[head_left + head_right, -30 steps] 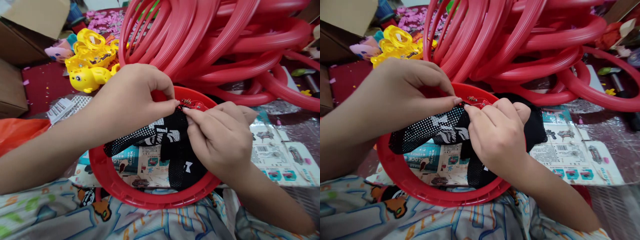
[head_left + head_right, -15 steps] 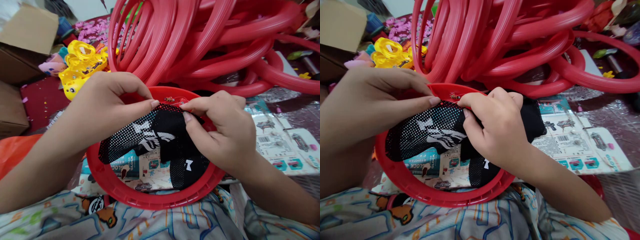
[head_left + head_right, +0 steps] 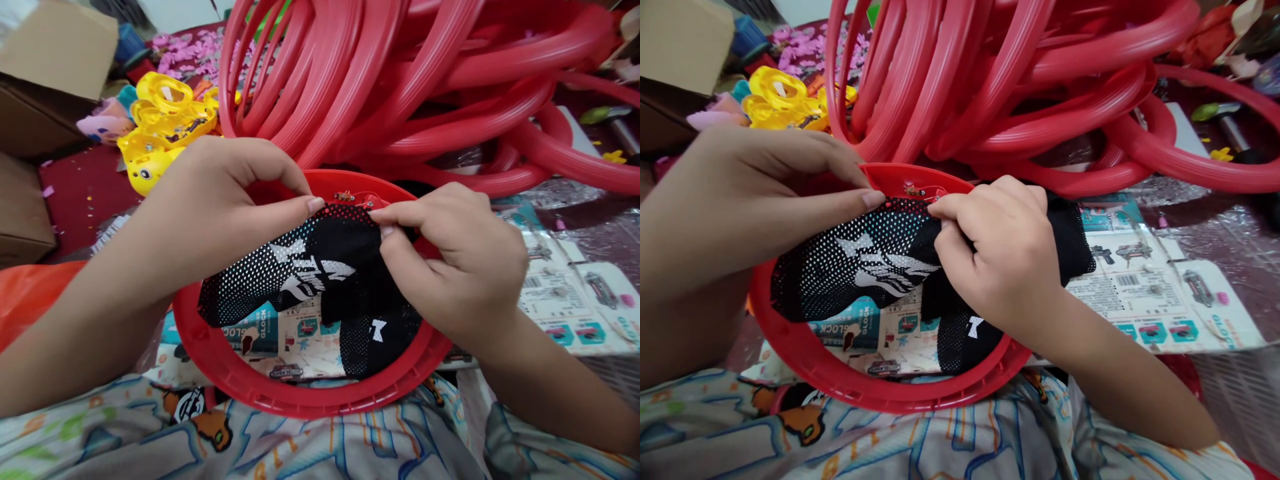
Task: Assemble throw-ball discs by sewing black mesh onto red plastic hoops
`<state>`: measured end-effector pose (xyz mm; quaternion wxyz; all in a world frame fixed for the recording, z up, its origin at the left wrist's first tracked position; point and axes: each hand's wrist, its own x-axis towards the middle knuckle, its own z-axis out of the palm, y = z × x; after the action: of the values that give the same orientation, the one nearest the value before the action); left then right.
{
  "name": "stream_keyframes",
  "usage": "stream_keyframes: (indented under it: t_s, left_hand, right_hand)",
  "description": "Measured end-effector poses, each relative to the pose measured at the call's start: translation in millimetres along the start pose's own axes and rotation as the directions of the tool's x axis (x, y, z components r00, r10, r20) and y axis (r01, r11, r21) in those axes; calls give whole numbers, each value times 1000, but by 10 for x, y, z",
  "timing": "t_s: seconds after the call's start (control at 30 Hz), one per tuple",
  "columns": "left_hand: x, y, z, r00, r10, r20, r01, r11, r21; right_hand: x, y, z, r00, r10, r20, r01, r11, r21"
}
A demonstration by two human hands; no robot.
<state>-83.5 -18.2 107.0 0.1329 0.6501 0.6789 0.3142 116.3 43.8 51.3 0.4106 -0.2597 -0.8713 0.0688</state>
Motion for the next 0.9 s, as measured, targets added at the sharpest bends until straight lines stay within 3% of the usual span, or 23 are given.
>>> stream_keyframes:
  t_s: [0.17, 0.37, 0.67, 0.8, 0.9]
  left_hand:
    - [4, -5, 12, 999, 40, 2, -40, 999, 5]
    - [-9, 35, 18, 998, -16, 68, 13, 999, 41]
    - [-15, 47, 33, 992, 2, 130, -16, 994, 105]
    - [22, 18, 59, 981, 29, 190, -61, 984, 165]
    - [59, -17, 94, 985, 36, 171, -69, 979, 192]
  right_hand:
    - [6, 11, -1, 1000, 2, 13, -2, 1000, -17]
    - [27, 40, -39, 995, -15, 103, 21, 998, -62]
    - [24, 1, -35, 971, -82, 226, 142, 955, -261]
    - [16, 18, -2, 969, -97, 226, 144, 969, -200]
    - [12, 28, 5, 970, -73, 233, 107, 985, -135]
